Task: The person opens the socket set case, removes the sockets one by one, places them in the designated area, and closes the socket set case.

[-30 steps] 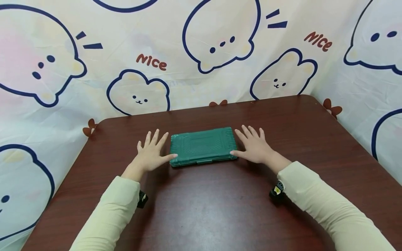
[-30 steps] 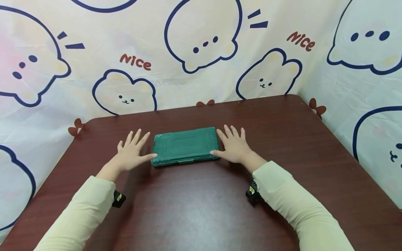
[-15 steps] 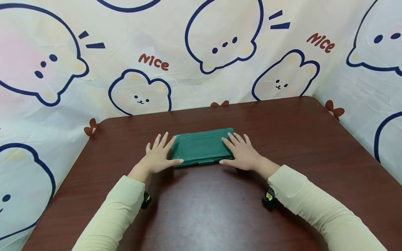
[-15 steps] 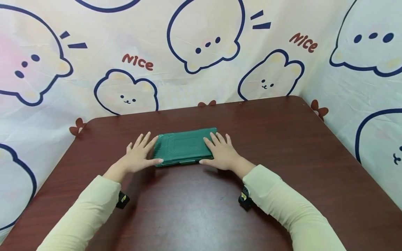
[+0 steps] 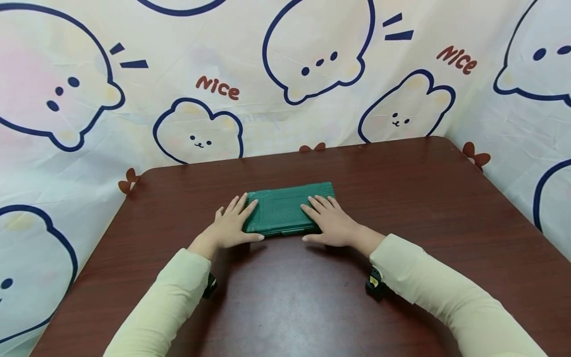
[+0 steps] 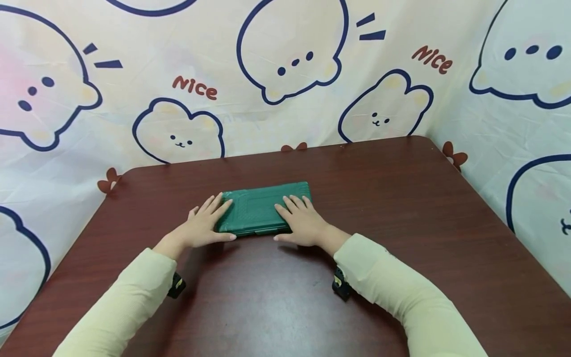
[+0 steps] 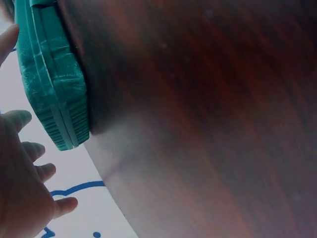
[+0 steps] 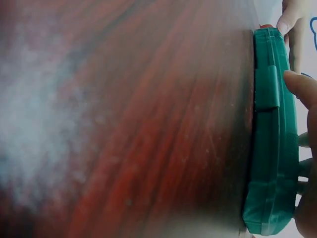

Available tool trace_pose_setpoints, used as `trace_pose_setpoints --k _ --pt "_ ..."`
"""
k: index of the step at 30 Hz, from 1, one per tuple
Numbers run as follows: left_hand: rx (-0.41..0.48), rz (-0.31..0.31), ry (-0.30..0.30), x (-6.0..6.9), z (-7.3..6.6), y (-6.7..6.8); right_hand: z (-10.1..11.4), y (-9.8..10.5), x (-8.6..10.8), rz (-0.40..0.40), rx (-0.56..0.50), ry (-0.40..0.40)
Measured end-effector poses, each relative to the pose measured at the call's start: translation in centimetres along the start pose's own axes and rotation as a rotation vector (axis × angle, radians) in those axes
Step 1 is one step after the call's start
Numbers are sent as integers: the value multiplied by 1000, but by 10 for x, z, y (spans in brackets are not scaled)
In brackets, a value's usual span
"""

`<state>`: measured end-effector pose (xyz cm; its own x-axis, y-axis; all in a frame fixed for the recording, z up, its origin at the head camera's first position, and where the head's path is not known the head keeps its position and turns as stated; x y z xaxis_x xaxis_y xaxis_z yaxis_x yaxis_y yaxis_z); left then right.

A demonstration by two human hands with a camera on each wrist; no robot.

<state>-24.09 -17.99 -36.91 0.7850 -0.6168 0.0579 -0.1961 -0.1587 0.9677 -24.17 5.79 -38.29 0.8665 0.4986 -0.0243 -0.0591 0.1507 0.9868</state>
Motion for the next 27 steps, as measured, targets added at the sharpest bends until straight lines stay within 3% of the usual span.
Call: trace_pose_setpoints --k 13,27 --pt "-41 -7 -45 -2 0 -7 10 -5 -9 19 49 50" --pt "-143 -21 -68 -6 -4 -6 17 -6 -14 -55 116 114"
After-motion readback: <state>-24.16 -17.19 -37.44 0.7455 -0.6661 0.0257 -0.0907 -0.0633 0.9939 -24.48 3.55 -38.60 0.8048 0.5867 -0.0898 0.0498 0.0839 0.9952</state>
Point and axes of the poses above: each hand's wrist, its own x-axis away from the middle knuckle, its own y-axis out of the back of the hand, z = x × y, the point moved 4 cm from there along -x, towards the middle knuckle, and after that the axes turned 13 degrees about -y, right-handed, at the moved point
